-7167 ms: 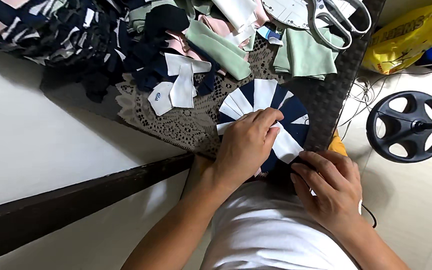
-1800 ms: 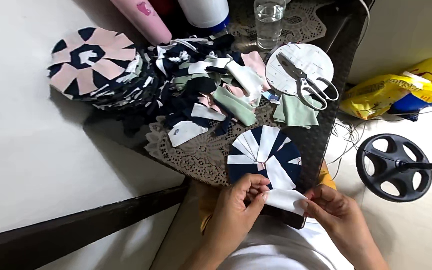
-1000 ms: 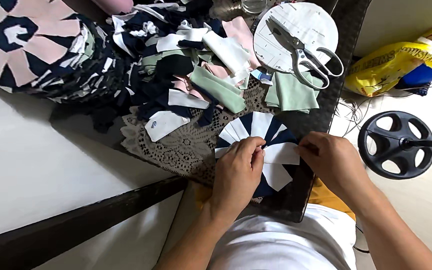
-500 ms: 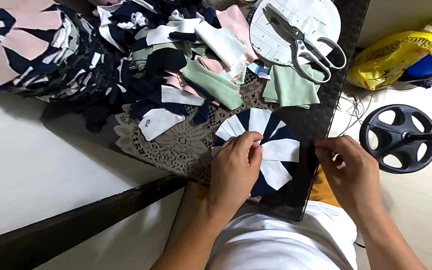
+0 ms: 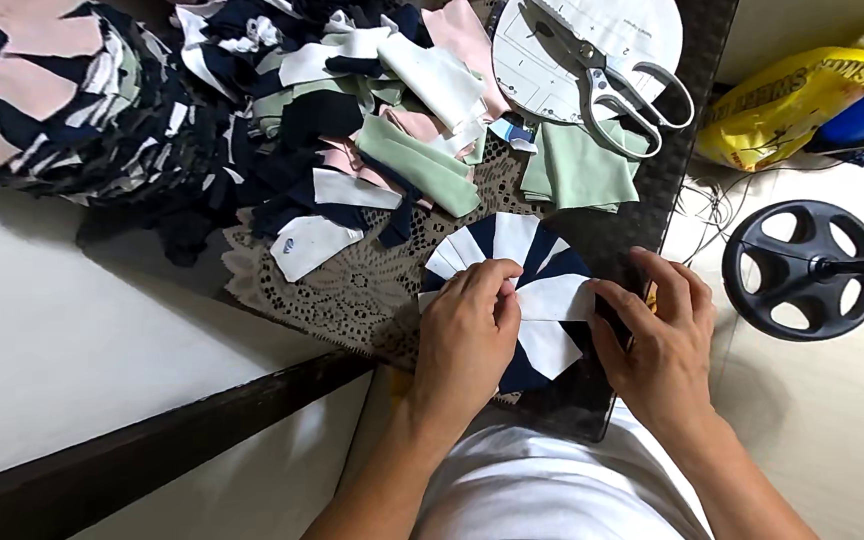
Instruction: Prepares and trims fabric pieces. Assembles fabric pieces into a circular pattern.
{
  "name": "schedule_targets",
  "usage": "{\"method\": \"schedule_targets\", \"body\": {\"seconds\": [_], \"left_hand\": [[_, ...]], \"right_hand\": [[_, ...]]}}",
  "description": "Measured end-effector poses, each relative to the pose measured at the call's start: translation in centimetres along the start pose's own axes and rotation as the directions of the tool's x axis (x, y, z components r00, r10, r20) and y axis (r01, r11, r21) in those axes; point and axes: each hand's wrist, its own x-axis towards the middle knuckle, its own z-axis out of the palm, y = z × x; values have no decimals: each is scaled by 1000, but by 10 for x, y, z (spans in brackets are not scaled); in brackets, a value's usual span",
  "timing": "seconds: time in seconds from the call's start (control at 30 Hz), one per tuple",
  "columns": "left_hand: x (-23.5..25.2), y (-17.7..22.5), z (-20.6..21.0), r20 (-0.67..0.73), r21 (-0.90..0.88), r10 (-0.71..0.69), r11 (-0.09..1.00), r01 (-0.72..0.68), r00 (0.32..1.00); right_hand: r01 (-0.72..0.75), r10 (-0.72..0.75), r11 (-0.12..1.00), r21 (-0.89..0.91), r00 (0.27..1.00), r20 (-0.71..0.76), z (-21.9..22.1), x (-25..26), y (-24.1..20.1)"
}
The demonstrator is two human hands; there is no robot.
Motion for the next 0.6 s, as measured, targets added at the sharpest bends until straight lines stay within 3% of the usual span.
{"method": "schedule_targets", "body": {"seconds": [0.13, 0.27, 0.4, 0.6], "left_hand": [[1, 6, -6, 5, 30, -5, 1000, 4, 1000], [-2, 6, -5, -63, 26, 52, 998, -51, 997], [1, 0, 2, 57, 68, 134, 988, -138, 989], [1, 2, 16, 235, 160, 349, 907, -390, 907]], "right_hand": [[-13, 13, 998, 56, 1000, 0, 0, -1, 2], [-61, 80, 964, 257, 995, -65, -6, -3, 9], [-83, 124, 943, 322, 986, -108, -14, -3, 17], [-59, 98, 950, 307, 989, -113, -10, -10, 20]]}}
